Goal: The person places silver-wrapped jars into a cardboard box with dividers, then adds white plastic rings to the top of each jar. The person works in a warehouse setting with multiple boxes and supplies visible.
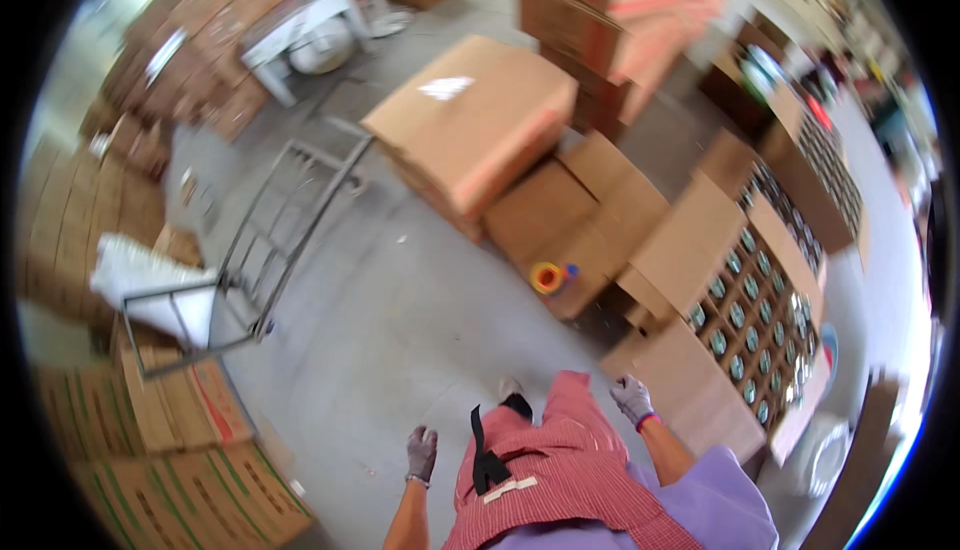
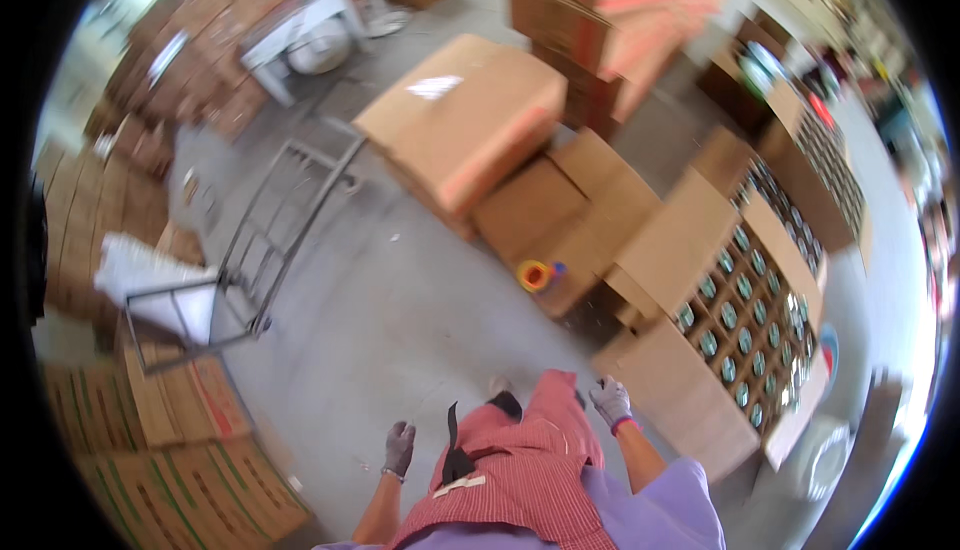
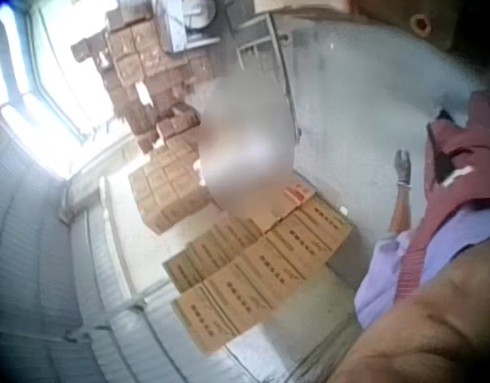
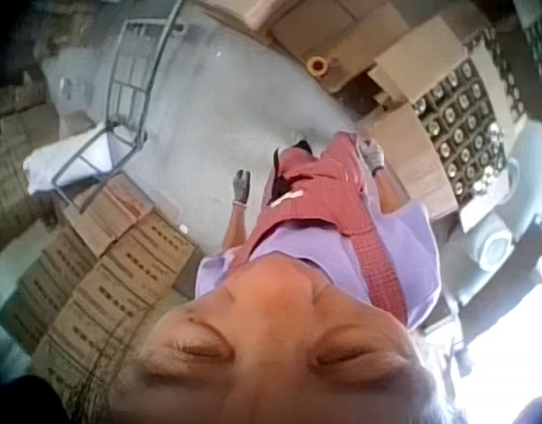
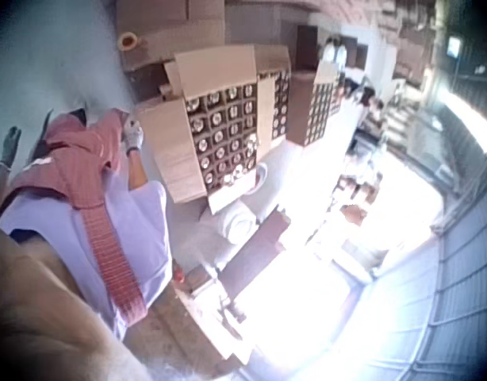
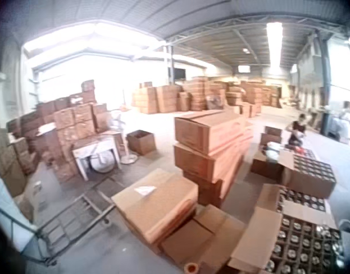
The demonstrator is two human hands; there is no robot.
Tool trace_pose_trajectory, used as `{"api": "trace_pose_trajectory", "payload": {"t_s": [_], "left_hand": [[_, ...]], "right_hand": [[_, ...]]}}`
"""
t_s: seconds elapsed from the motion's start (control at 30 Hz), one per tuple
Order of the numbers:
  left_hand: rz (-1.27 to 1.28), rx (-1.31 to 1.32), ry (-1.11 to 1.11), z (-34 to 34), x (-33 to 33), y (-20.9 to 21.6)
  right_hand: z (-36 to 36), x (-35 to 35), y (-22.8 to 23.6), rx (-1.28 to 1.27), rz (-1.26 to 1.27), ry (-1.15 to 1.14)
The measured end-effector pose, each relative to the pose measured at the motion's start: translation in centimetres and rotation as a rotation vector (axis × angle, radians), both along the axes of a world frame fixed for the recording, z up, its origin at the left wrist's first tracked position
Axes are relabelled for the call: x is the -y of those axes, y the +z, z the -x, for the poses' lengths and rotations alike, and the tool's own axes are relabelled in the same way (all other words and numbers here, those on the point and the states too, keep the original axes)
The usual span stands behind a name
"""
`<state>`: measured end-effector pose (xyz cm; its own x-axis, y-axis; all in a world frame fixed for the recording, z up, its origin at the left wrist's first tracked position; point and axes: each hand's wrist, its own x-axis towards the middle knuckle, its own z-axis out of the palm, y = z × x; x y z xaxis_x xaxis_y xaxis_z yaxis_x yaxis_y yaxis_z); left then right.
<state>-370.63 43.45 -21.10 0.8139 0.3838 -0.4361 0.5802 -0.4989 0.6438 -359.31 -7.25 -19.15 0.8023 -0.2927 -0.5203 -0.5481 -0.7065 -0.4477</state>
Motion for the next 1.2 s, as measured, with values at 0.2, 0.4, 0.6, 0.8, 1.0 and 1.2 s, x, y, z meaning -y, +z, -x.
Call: {"api": "trace_pose_trajectory", "payload": {"t_s": [0.2,0.4,0.6,0.8,1.0,1.2], "left_hand": [[0.248,0.164,0.033,-10.2,5.8,1.8],[0.023,0.069,-0.232,-22.3,-3.4,2.7],[0.361,-0.115,0.433,-16.2,-19.2,-1.7],[0.233,-0.403,0.183,-28.8,-26.3,2.4],[0.118,-0.252,-0.114,-47.1,-42.6,-1.6],[-0.107,0.185,0.019,-83.4,-52.8,9.1]], "right_hand": [[-9.0,-5.8,-2.9,0.005,0.073,0.346],[-24.2,-16.5,-4.6,-0.133,-0.231,0.225],[-40.7,-27.1,-6.3,0.041,-0.319,0.345],[-62.5,-40.2,-1.8,0.064,-0.381,0.31],[-74.3,-47.1,-6.9,0.103,-0.271,0.238],[-77.3,-50.0,-6.7,-0.005,-0.252,0.17]]}}
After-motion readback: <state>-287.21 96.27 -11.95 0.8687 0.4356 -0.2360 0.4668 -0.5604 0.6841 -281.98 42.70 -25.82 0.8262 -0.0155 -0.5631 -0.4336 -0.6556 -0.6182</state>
